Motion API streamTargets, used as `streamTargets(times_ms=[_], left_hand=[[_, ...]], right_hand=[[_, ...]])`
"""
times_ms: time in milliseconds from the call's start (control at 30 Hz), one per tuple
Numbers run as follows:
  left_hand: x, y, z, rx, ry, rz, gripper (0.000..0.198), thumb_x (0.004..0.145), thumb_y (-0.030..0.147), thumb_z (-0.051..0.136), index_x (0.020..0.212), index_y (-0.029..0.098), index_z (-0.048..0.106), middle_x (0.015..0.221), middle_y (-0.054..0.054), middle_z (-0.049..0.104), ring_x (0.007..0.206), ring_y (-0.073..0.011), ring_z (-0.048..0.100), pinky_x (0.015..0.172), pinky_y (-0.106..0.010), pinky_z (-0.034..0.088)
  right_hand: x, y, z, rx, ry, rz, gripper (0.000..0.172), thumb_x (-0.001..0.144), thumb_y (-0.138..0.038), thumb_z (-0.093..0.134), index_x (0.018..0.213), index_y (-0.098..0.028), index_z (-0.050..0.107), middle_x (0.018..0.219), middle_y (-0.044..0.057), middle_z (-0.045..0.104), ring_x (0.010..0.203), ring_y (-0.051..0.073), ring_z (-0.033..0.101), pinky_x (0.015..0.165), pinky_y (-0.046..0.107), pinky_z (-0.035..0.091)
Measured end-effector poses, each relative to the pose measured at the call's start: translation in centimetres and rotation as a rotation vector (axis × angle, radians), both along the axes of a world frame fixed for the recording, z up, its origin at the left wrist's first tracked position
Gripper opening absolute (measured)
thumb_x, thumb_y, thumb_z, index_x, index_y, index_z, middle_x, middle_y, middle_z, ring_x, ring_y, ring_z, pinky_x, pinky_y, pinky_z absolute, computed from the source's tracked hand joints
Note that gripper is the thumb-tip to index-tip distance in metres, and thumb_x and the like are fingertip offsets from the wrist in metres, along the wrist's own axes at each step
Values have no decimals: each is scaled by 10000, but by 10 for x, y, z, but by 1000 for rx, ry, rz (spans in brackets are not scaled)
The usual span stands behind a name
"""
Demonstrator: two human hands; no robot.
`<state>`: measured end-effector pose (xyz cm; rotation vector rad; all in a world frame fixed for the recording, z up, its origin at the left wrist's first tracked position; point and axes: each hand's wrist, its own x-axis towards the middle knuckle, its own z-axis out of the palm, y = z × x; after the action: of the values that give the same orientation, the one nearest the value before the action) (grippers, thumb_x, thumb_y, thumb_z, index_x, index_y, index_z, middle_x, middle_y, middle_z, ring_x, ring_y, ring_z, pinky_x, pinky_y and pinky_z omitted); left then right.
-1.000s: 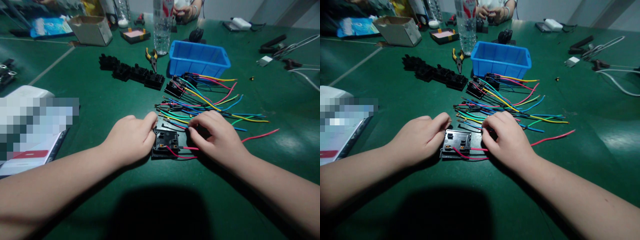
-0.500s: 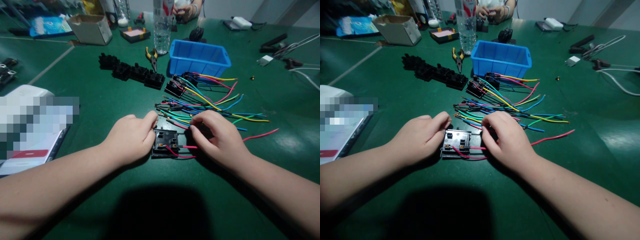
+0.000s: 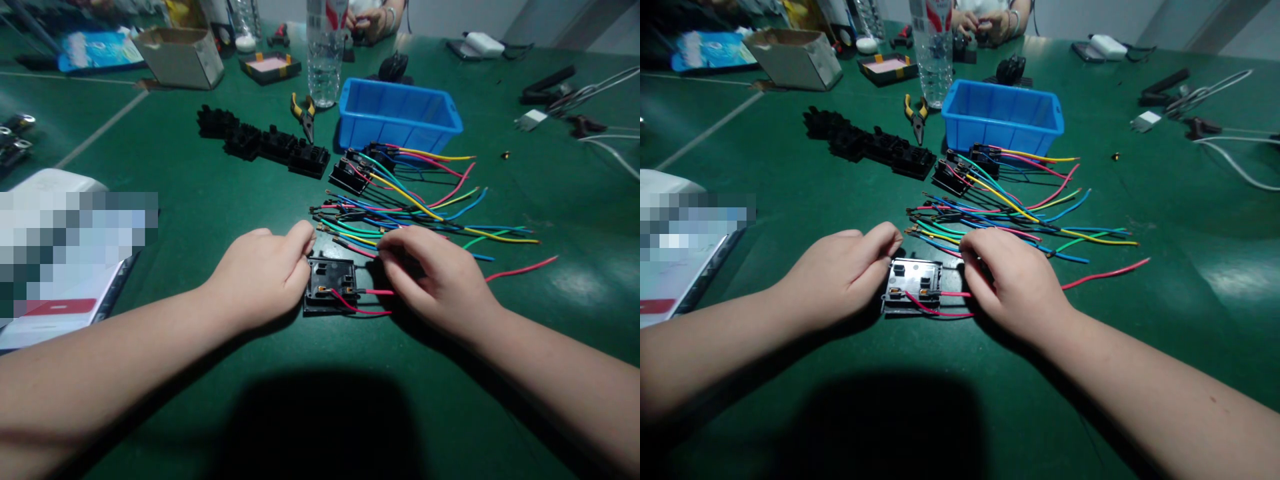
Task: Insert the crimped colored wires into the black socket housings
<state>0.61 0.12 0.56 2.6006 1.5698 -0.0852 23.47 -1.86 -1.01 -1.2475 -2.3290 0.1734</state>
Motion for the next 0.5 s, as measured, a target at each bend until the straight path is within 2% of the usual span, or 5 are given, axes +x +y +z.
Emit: streamTargets(times_ms=[500], left_hand=[[0, 1, 0, 28, 50, -22, 272, 908, 251, 290, 1036, 182, 520, 653, -21, 615, 599, -229, 573, 555, -314, 322]], right_hand=[[-1, -1, 1, -5, 5, -1, 115, 878, -154, 477, 913, -206, 573, 839, 57, 663, 736, 191, 617, 666, 314, 473]])
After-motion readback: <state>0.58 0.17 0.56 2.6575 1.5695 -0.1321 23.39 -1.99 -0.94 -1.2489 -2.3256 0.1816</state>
